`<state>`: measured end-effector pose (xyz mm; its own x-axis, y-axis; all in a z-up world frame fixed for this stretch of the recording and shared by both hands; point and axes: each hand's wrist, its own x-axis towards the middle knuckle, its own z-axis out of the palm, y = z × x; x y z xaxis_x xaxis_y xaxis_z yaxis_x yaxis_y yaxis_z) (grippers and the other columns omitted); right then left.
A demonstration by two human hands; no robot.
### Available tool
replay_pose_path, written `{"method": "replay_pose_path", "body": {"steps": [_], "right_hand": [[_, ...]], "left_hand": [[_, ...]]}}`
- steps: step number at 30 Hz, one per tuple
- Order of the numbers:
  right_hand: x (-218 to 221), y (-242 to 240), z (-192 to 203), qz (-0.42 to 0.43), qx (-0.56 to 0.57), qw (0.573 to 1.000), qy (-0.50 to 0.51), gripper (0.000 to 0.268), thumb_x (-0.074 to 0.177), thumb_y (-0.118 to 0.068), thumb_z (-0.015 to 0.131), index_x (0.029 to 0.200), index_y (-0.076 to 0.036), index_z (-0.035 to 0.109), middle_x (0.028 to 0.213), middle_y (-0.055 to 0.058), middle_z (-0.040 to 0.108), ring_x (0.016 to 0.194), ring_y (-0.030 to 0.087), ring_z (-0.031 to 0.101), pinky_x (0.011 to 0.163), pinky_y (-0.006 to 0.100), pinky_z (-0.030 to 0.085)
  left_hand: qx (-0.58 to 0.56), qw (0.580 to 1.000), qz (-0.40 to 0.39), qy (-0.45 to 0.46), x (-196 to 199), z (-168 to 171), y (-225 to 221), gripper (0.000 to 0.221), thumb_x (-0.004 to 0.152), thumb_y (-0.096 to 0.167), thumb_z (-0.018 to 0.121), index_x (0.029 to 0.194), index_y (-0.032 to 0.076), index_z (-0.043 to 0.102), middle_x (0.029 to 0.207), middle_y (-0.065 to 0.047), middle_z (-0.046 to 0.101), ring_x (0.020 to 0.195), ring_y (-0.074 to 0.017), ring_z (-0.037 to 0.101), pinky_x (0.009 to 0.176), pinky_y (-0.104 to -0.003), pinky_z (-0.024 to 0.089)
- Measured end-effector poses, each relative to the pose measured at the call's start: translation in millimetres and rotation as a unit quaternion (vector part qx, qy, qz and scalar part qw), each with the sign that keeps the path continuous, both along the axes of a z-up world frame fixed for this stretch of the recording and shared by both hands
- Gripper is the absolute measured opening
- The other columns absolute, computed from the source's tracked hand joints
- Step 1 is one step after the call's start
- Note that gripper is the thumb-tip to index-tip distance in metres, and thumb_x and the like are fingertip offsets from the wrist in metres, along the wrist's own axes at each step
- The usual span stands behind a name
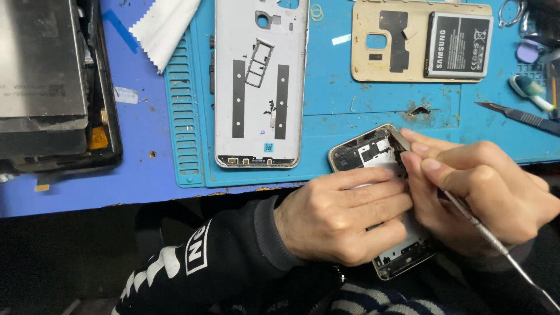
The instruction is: Disassembling and cleaning a smartphone screen and frame using tools.
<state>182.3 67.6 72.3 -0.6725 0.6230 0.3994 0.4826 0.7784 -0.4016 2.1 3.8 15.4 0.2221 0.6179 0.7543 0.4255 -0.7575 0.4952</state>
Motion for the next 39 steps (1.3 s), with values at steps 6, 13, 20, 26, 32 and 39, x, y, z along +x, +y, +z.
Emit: {"method": "replay_pose_path", "body": {"steps": [6, 13, 20, 26, 32, 39], "right_hand": [[-3, -3, 2, 0.01, -0.014, 1.0, -0.023, 0.023, 0.09, 0.013, 0.076, 0.089, 0.007, 0.054, 0.087, 0.018, 0.062, 0.082, 0.027, 0.075, 0.086, 0.04, 0.061], [7, 5, -6, 0.024, -0.027, 0.999, -0.008, 0.02, 0.087, 0.015, 0.075, 0.088, 0.008, 0.056, 0.085, 0.019, 0.061, 0.083, 0.027, 0.073, 0.088, 0.043, 0.061], [24, 25, -17, 0.091, -0.074, 0.992, 0.042, 0.019, 0.085, 0.017, 0.07, 0.092, 0.009, 0.053, 0.089, 0.02, 0.062, 0.093, 0.036, 0.075, 0.088, 0.046, 0.061], [69, 30, -22, -0.057, -0.198, 0.971, 0.122, 0.017, 0.113, -0.002, 0.045, 0.096, -0.001, 0.049, 0.102, 0.014, 0.063, 0.092, 0.023, 0.068, 0.084, 0.035, 0.056], [1, 33, 27, -0.083, -0.129, 0.978, -0.138, 0.016, 0.097, -0.007, 0.063, 0.109, -0.004, 0.072, 0.089, 0.011, 0.068, 0.059, 0.018, 0.059, 0.049, 0.03, 0.045], [-7, 41, 24, 0.048, 0.007, 0.974, -0.222, 0.022, 0.079, -0.015, 0.073, 0.1, -0.013, 0.074, 0.089, 0.003, 0.066, 0.065, 0.026, 0.066, 0.053, 0.038, 0.052]], "left_hand": [[0.004, 1.0, -0.003, -0.01, -3, -1, 0, 0.009, 0.085, 0.005, 0.07, 0.082, 0.003, 0.062, 0.108, -0.012, 0.072, 0.107, -0.0256, 0.072, 0.104, -0.035, 0.058], [0.002, 1.0, -0.009, -0.01, 0, -6, -2, 0.006, 0.083, 0.007, 0.07, 0.083, 0.003, 0.065, 0.11, -0.013, 0.073, 0.108, -0.0268, 0.072, 0.103, -0.036, 0.058], [-0.004, 0.999, -0.028, -0.021, 2, -7, -1, 0.006, 0.089, 0.005, 0.071, 0.086, 0.001, 0.067, 0.113, -0.013, 0.073, 0.11, -0.0263, 0.072, 0.103, -0.036, 0.059], [-0.008, 0.999, -0.032, -0.011, 5, -17, -5, 0.004, 0.092, 0.0, 0.07, 0.09, 0.001, 0.067, 0.118, -0.012, 0.072, 0.115, -0.0246, 0.072, 0.104, -0.035, 0.059], [-0.001, 0.999, -0.034, -0.001, 3, -15, -6, 0.005, 0.092, 0.004, 0.07, 0.092, 0.002, 0.066, 0.12, -0.01, 0.072, 0.117, -0.0255, 0.071, 0.103, -0.034, 0.058], [0.004, 0.999, -0.048, 0.012, -2, -2, -5, 0.006, 0.091, 0.006, 0.065, 0.095, 0.001, 0.065, 0.117, -0.01, 0.071, 0.109, -0.0255, 0.071, 0.103, -0.033, 0.058]]}}
